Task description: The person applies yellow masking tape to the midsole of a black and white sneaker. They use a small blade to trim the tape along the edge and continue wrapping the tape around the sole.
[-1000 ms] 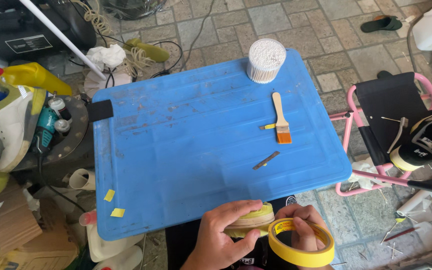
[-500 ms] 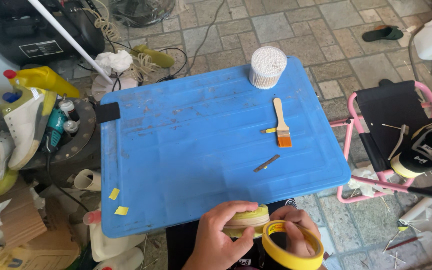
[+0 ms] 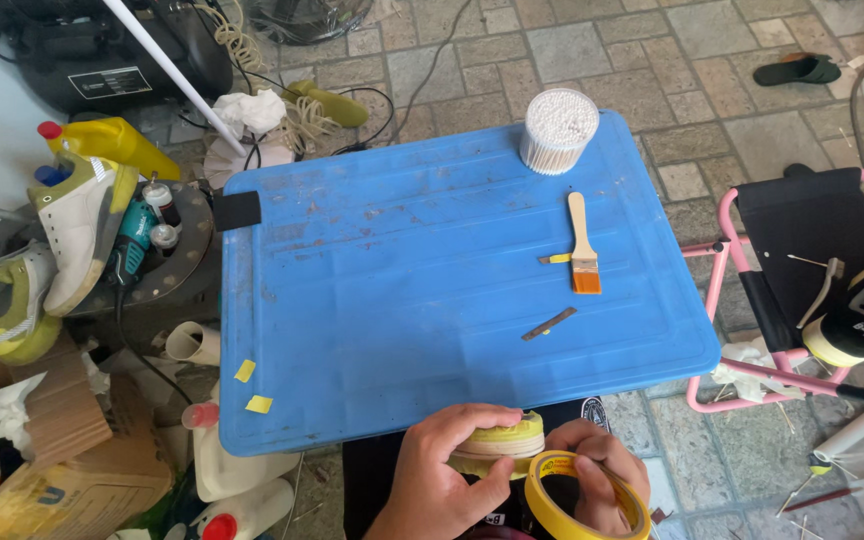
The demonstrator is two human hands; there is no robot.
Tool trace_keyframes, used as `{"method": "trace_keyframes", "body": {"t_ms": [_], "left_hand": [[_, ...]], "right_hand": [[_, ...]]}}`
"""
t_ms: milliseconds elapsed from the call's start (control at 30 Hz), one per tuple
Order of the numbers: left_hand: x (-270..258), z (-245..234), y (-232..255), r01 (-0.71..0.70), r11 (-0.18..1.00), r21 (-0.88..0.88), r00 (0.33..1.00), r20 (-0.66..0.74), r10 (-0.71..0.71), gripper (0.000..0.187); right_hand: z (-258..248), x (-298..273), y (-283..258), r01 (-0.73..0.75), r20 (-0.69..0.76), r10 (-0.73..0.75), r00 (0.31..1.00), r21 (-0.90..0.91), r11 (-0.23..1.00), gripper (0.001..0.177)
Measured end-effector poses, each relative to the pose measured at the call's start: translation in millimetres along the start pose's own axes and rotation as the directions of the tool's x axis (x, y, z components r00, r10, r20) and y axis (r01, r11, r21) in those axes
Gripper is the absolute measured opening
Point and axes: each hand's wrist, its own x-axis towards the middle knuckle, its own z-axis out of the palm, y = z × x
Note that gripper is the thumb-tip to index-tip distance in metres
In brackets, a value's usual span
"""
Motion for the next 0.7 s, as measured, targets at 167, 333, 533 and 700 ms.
{"method": "trace_keyframes", "body": {"t_ms": [167,333,533,700], "left_hand": [[0.4,-1.3,-0.8,-0.017,1.000,-0.015,1.000,0.013,0.017,0.037],[0.3,-2.7,-1.6,-0.030,1.000,-0.005,0.999,0.034,0.030,0.037],[1.0,-5.6,-3.4,-0.030,0.999,-0.029,0.998,0.053,0.032,0.036],[0.6,-6.1,-4.5,-0.012,0.999,-0.040,0.999,0.048,0.014,0.035]], "right_hand": [[1.2,-1.1,0.5,-0.017,-0.015,0.018,1.000,0.031,0.999,0.016],[1.0,-2.5,0.6,-0.019,-0.018,0.020,1.000,0.059,0.998,0.015],[-1.5,1.5,1.2,-0.013,0.056,0.008,0.998,0.089,0.996,0.015],[-2.8,5.0,-1.8,0.005,0.072,-0.004,0.997,-0.014,1.000,0.015]]}}
